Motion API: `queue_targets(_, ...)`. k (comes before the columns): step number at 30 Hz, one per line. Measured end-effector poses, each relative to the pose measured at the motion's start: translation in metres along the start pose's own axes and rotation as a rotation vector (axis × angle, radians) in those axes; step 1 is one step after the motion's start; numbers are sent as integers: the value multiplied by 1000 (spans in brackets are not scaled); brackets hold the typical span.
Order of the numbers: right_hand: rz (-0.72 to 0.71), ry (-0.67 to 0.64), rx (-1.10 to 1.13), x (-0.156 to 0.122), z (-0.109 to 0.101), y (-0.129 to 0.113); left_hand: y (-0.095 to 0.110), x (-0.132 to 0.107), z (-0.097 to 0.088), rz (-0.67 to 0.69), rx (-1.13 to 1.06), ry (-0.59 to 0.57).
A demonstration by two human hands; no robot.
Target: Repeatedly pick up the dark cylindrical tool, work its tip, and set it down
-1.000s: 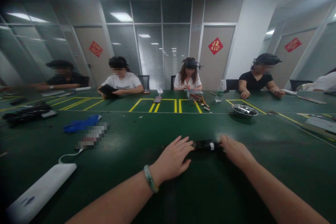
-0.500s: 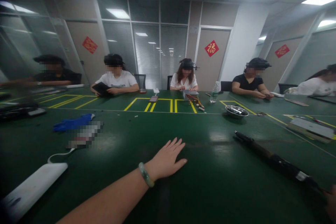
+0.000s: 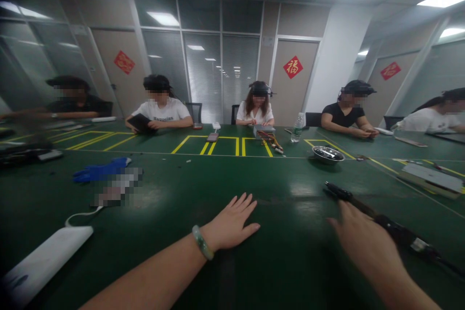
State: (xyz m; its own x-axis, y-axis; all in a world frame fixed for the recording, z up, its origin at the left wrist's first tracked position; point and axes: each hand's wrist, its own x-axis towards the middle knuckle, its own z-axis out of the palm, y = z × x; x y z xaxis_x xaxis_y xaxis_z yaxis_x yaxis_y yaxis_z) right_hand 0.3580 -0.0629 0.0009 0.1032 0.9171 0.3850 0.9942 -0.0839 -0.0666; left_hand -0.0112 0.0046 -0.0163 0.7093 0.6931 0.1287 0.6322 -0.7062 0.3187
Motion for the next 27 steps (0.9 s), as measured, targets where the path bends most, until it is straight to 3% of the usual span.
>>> queue_targets(5,-481,-142,310,16,-4,-170,7,-2,5,101,55,95)
queue_targets(8,-724,-302,518,7,1,-223,3,1,21,191,73,54)
queue_targets(11,-755,-420,628,2,12,-234,-4,5,35,74,50,10)
queue_targets(16,-739,-492,693,4,13,-221,-11,4,35,193,10,1)
queue_targets(27,-760,-515,741,8,13,-214,-10,4,31,227,13,-28)
